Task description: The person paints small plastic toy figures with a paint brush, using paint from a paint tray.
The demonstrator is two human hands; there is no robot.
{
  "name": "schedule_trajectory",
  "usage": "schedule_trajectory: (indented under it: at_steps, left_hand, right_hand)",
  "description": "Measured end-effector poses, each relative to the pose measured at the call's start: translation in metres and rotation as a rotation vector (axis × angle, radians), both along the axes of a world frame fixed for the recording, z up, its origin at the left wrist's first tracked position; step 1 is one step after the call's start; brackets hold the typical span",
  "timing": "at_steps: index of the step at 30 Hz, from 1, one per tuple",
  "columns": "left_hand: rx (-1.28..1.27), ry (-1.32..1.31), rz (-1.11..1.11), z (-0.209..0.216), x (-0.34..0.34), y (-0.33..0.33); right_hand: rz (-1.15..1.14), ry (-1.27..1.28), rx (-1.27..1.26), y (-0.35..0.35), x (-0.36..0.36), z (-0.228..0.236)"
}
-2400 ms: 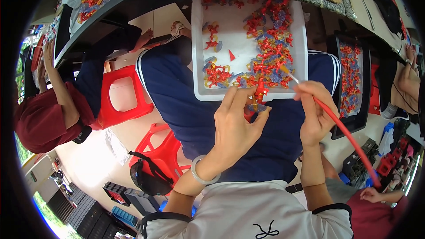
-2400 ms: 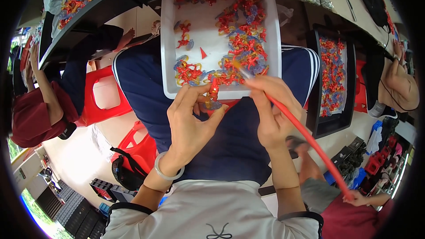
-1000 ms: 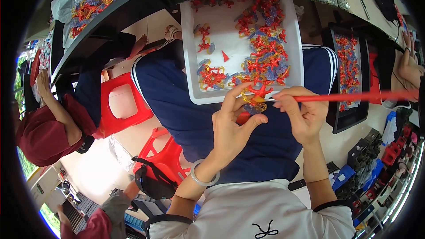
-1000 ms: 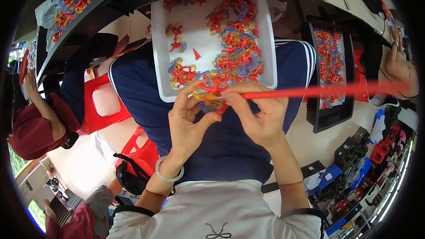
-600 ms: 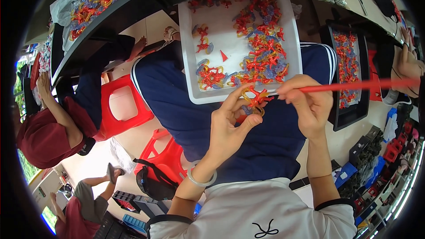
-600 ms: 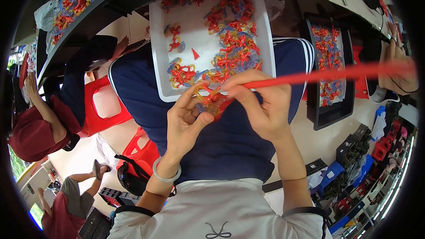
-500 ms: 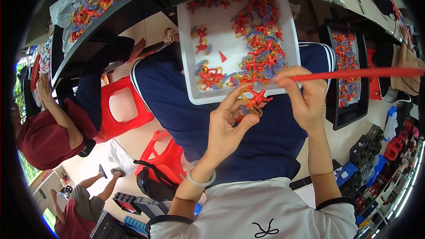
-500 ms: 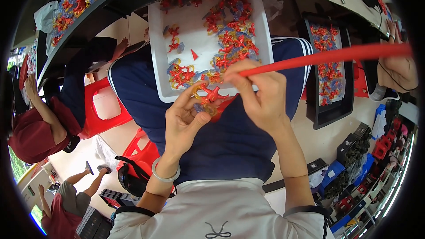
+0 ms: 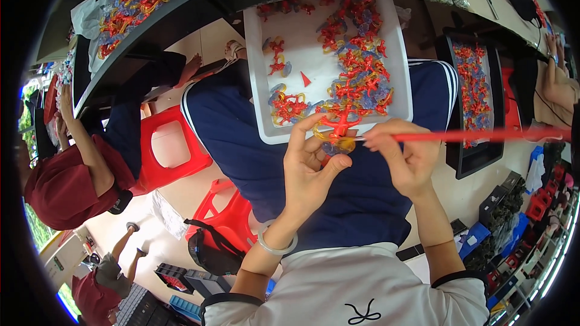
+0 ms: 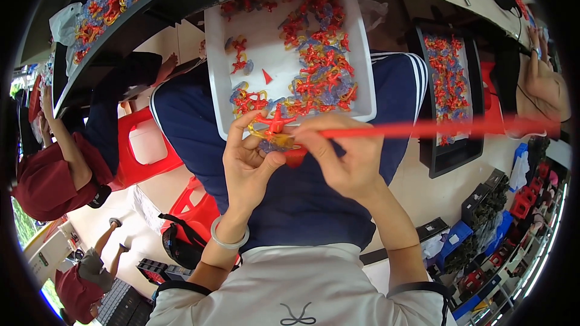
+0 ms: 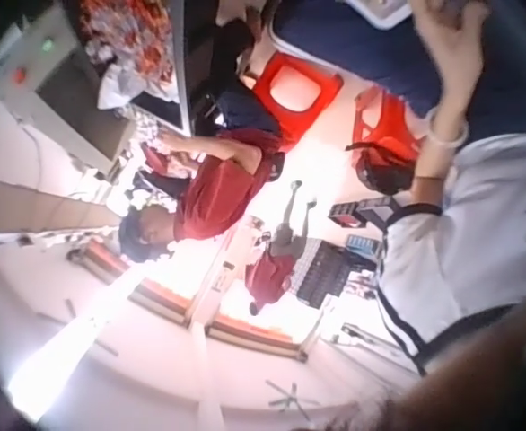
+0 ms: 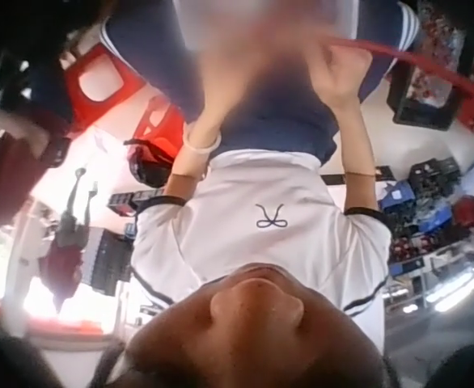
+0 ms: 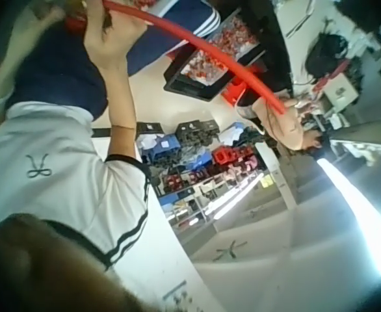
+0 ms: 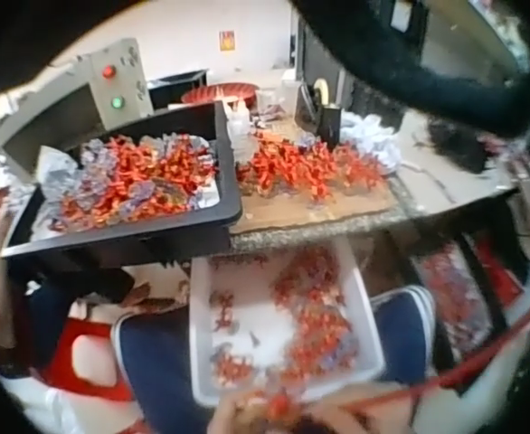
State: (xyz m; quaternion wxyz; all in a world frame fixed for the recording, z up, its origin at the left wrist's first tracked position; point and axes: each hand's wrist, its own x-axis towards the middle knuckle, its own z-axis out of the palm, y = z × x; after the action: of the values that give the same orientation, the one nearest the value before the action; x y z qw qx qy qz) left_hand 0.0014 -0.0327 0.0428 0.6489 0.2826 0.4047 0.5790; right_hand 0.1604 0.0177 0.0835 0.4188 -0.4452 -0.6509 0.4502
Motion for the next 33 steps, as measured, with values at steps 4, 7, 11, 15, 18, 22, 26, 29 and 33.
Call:
schedule_trajectory:
  at_steps: [4,7,11,15,18,22,26,29,33]
  left_hand:
    - [0.023,0.02,0.018,0.002,-0.002,0.001]
    - [0.055,0.062,0.017,0.006,0.001,0.001]
    - [0.054,0.118,0.014,0.002,0.001,0.002]
    - [0.041,0.066,0.018,0.007,0.002,0.002]
    - [0.012,-0.049,0.01,0.004,0.001,0.001]
    - [-0.06,-0.062,-0.038,0.006,-0.003,0.002]
    - [-0.096,-0.155,-0.035,0.004,-0.003,0.002]
    - [-0.081,-0.163,-0.042,0.001,-0.003,0.003]
    - [-0.066,-0.149,-0.03,0.001,-0.003,0.003]
  right_hand:
    - [-0.062,0.087,0.03,-0.003,0.005,0.006]
    - [0.064,0.035,0.151,0.003,-0.004,0.009]
    - [-0.048,-0.044,0.098,0.002,0.007,0.0]
    - [0.035,-0.019,0.108,0.004,-0.001,0.007]
    - [0.033,-0.036,0.158,0.005,0.002,0.003]
    - [0.015,0.022,0.123,0.006,0.0,0.008]
    - [-0.015,0.011,0.13,0.006,-0.004,0.005]
    - [-0.006,0.045,0.153,0.008,-0.002,0.006]
    - [-0.016,0.055,0.133,0.006,0.0,0.005]
